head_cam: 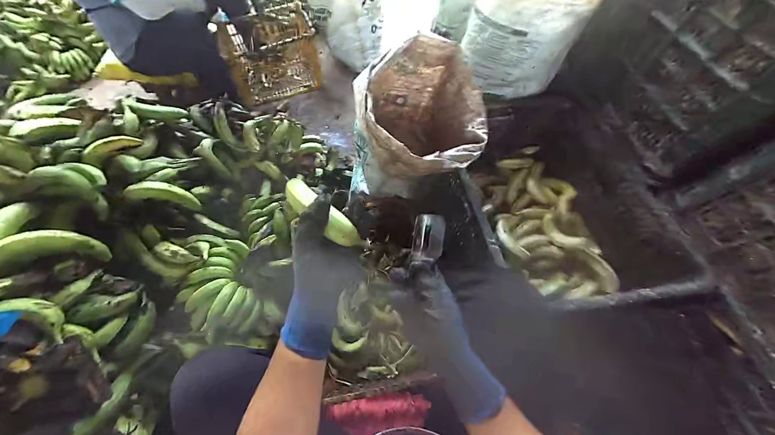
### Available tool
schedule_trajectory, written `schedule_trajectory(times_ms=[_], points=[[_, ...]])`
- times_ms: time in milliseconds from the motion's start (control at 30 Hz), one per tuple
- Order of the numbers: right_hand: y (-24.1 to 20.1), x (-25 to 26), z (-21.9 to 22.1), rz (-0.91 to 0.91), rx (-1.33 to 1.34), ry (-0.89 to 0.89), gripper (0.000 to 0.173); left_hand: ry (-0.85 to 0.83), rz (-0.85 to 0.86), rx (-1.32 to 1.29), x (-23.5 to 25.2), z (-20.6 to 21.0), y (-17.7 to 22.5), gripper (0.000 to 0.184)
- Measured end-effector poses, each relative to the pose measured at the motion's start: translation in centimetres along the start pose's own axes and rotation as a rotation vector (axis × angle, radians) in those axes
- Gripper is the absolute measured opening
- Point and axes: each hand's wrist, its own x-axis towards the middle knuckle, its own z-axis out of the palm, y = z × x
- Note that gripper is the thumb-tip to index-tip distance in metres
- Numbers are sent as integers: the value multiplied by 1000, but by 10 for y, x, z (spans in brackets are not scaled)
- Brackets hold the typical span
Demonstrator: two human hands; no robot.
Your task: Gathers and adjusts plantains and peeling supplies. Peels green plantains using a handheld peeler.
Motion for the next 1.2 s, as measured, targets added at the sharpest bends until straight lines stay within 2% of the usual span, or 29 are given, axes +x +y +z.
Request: schedule_trajectory(times_ms=[33, 100, 200, 267, 333, 367, 433, 467, 500, 567, 600, 633, 700, 733, 767, 800, 833, 867, 900, 967, 1000, 1033, 1067, 1133, 1200], points=[[8, -4, -1, 20, 15, 2, 34, -44, 10, 17, -4, 4, 13, 27], [13, -9, -3, -4, -48, -32, 38, 2, 52, 111, -21, -12, 32, 37], [16, -13, -8, -74, -335, -128, 45, 283, 62, 254, -40, -26, 45, 40], [34, -21, -12, 25, -531, -146, 47, 383, 78, 321, -55, -15, 49, 52], [52, -23, -14, 128, -612, -165, 47, 374, 81, 408, -63, -7, 54, 55], [53, -26, -10, 110, -633, -188, 48, 367, 93, 475, -67, -5, 54, 56], [30, -38, 14, -157, -550, -281, 46, 371, 117, 597, -75, -9, 50, 53], [9, -45, 31, -342, -444, -343, 37, 357, 132, 639, -79, -13, 47, 53], [-12, -50, 46, -521, -358, -421, 29, 346, 140, 672, -82, -16, 44, 54], [-41, -47, 60, -765, -305, -512, 28, 294, 141, 683, -87, -15, 42, 62], [-39, -41, 54, -752, -367, -511, 28, 270, 129, 660, -89, -14, 42, 64], [-27, -35, 41, -634, -552, -486, 33, 246, 105, 615, -91, -13, 45, 65], [11, -25, 5, -128, -903, -501, 43, 189, 29, 439, -93, -15, 57, 60], [23, -20, -6, 95, -945, -534, 46, 145, -6, 341, -88, -21, 64, 55], [22, -12, -7, 214, -940, -551, 47, 126, -22, 271, -76, -24, 71, 48], [8, -7, 1, 253, -888, -544, 44, 105, -37, 252, -65, -25, 75, 51], [-12, -2, 13, 215, -815, -530, 39, 96, -60, 259, -60, -23, 78, 55], [-37, 6, 29, 84, -802, -512, 37, 122, -86, 263, -55, -19, 79, 54], [-60, 20, 41, -128, -858, -515, 40, 150, -127, 261, -44, -14, 80, 53], [-91, 60, 53, -684, -1168, -489, 51, 171, -227, 281, -14, -9, 80, 59], [-99, 73, 55, -882, -1300, -452, 50, 169, -256, 338, -4, -9, 80, 62], [-101, 79, 56, -995, -1382, -437, 49, 177, -250, 416, 2, -8, 79, 62], [-98, 78, 55, -1045, -1413, -452, 49, 199, -219, 495, 6, -6, 78, 60], [-77, 71, 49, -1006, -1397, -515, 45, 262, -155, 586, 5, -4, 73, 53], [-62, 74, 52, -973, -1400, -467, 41, 209, -142, 567, 6, -11, 61, 43]])
